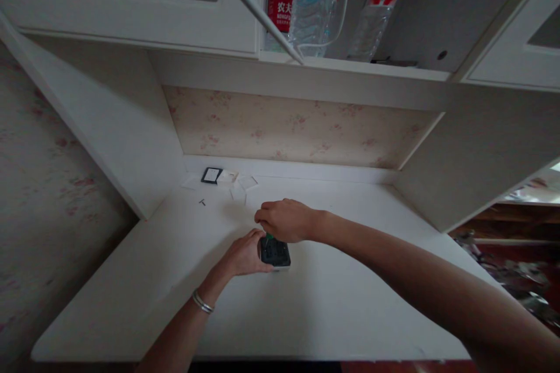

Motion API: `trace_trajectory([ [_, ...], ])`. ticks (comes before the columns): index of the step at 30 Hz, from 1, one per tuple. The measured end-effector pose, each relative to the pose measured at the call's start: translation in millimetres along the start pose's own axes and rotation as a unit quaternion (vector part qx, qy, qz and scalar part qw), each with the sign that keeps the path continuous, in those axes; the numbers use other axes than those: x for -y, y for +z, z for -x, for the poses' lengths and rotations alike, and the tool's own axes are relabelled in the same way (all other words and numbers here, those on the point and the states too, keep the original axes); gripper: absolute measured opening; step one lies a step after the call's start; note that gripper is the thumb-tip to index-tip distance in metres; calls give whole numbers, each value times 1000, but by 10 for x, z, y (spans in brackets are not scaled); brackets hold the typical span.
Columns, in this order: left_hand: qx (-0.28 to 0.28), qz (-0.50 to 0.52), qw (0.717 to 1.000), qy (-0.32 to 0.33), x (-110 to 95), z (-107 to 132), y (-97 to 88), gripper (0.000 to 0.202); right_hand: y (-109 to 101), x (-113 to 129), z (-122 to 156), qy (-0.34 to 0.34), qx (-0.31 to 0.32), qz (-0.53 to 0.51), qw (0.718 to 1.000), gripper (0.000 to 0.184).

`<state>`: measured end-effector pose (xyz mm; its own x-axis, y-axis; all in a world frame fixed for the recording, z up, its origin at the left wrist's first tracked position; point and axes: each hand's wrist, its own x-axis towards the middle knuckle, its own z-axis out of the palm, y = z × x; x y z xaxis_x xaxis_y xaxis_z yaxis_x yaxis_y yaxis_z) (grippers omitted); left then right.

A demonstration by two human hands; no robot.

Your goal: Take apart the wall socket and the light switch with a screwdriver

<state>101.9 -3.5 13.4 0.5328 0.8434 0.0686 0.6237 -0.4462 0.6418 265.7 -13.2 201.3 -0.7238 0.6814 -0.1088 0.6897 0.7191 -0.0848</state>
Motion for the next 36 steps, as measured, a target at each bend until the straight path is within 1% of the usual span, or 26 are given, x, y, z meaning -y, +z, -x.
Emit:
trace_trajectory([
  [1,-5,-4,1000,1,2,-4,2,78,-9,1,3,-19,2,-17,1000,30],
  [2,-10,-8,1000,2,2,-8,5,74,-17,0,6,-38,7,-35,999,37],
  [3,-13,-10,1000,4,1,-11,7,70,-22,-2,6,-45,12,-50,998,45],
  [4,-14,-8,1000,3,-2,-12,8,64,-23,-6,4,-37,13,-55,998,48],
  [5,-12,-6,1000,2,-8,-11,7,60,-18,-9,-2,-18,11,-51,998,45],
  [7,-6,-6,1000,4,-23,-4,0,56,6,-22,-17,26,-4,-32,999,32],
  [8,-4,-7,1000,7,-31,1,-6,57,22,-32,-25,31,-11,-26,999,30],
  [11,-3,-6,999,32,-41,19,-25,67,58,-81,-31,-4,-25,-46,999,25],
  [12,-1,-3,999,38,-38,23,-32,70,63,-98,-27,-13,-24,-57,998,30],
  [14,6,3,999,42,-21,23,-43,74,68,-123,-16,-3,-15,-62,998,44],
  [15,8,6,999,43,-8,19,-47,75,69,-129,-12,10,-10,-53,998,43],
  [17,8,15,999,46,22,2,-53,79,77,-130,-6,41,-13,-26,999,32],
  [18,9,21,999,46,35,-9,-55,81,82,-129,-5,49,-20,-16,998,29],
  [20,8,28,999,43,49,-29,-59,81,93,-129,-1,37,-34,-20,999,26],
  [21,7,28,999,40,48,-36,-62,79,96,-132,2,22,-36,-31,999,28],
  [23,5,20,999,41,29,-45,-73,71,96,-139,6,-4,-27,-57,998,44],
  [24,3,16,999,45,11,-47,-81,67,95,-140,5,-5,-20,-62,998,48],
  [25,2,12,999,50,-9,-48,-90,65,93,-139,4,2,-17,-59,998,47],
  [27,4,4,999,53,-50,-47,-112,63,88,-129,-2,27,-23,-37,999,33],
  [29,9,-10,999,43,-82,-47,-134,63,82,-117,-7,27,-33,-22,999,26],
  [31,13,-27,999,31,-100,-47,-153,61,76,-110,-6,1,-31,-29,999,25],
  [33,17,-37,999,36,-105,-49,-163,58,73,-108,-3,-14,-20,-43,999,33],
  [34,17,-40,998,43,-107,-49,-166,56,75,-109,-2,-6,-19,-45,999,34],
  [36,15,-43,998,52,-110,-49,-164,56,87,-114,-5,23,-26,-32,999,29],
])
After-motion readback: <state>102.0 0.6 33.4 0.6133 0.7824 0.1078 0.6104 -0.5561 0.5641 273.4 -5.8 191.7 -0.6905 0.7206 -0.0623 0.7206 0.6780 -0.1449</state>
